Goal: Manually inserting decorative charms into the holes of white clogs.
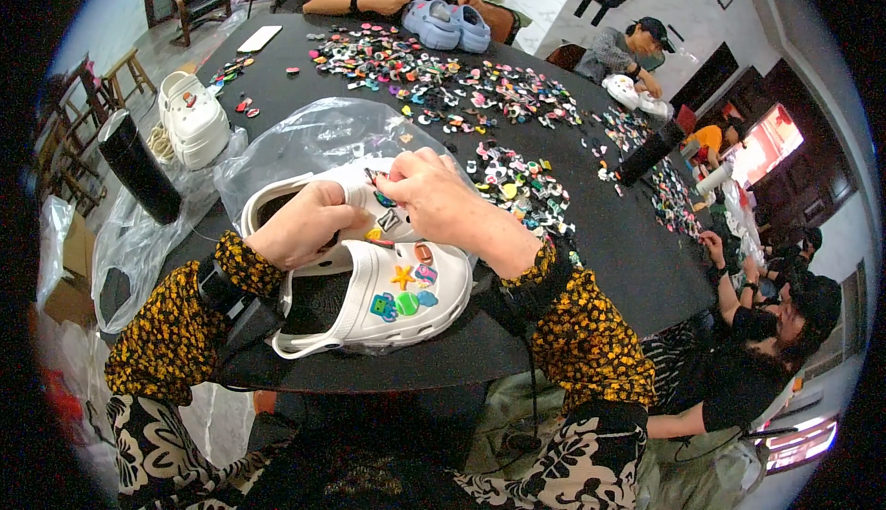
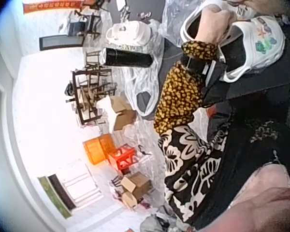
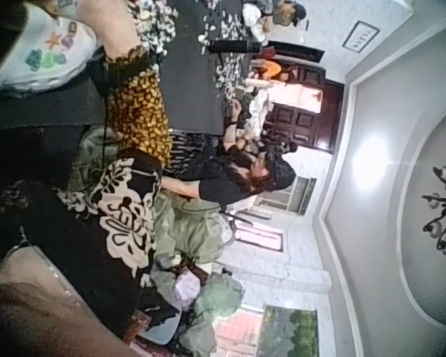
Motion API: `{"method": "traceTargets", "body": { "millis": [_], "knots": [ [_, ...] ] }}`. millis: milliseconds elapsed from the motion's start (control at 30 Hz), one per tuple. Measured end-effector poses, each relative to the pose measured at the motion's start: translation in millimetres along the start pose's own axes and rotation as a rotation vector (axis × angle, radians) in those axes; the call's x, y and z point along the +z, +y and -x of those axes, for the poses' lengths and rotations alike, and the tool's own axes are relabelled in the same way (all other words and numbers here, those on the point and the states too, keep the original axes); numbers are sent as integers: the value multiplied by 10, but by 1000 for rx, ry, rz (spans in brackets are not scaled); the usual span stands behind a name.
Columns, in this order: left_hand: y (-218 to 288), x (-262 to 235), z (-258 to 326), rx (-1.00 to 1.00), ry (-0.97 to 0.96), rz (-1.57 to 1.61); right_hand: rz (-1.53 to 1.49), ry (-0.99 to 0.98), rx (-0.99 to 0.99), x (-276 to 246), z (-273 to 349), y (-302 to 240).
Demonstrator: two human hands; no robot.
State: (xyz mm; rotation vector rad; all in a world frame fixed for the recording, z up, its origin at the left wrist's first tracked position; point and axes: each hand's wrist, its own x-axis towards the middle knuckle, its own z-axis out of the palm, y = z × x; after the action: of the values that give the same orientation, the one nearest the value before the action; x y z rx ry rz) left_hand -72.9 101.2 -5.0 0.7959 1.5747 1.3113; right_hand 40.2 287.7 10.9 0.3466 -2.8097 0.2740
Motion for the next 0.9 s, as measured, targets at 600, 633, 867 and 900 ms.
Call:
{"method": "traceTargets", "body": {
  "millis": [600,633,867,900],
  "knots": [
    [-210,-39,-149,81,-45,146,-59,35,-12,-337,-8,18],
    [-193,-36,-127,70,-75,236,-124,125,50,-418,26,-23],
    [-39,8,-63,88,-111,316,-259,291,198,-687,703,-387],
    [-10,-15,-31,71,-102,287,-240,285,200,-646,815,-441]
  ]
}}
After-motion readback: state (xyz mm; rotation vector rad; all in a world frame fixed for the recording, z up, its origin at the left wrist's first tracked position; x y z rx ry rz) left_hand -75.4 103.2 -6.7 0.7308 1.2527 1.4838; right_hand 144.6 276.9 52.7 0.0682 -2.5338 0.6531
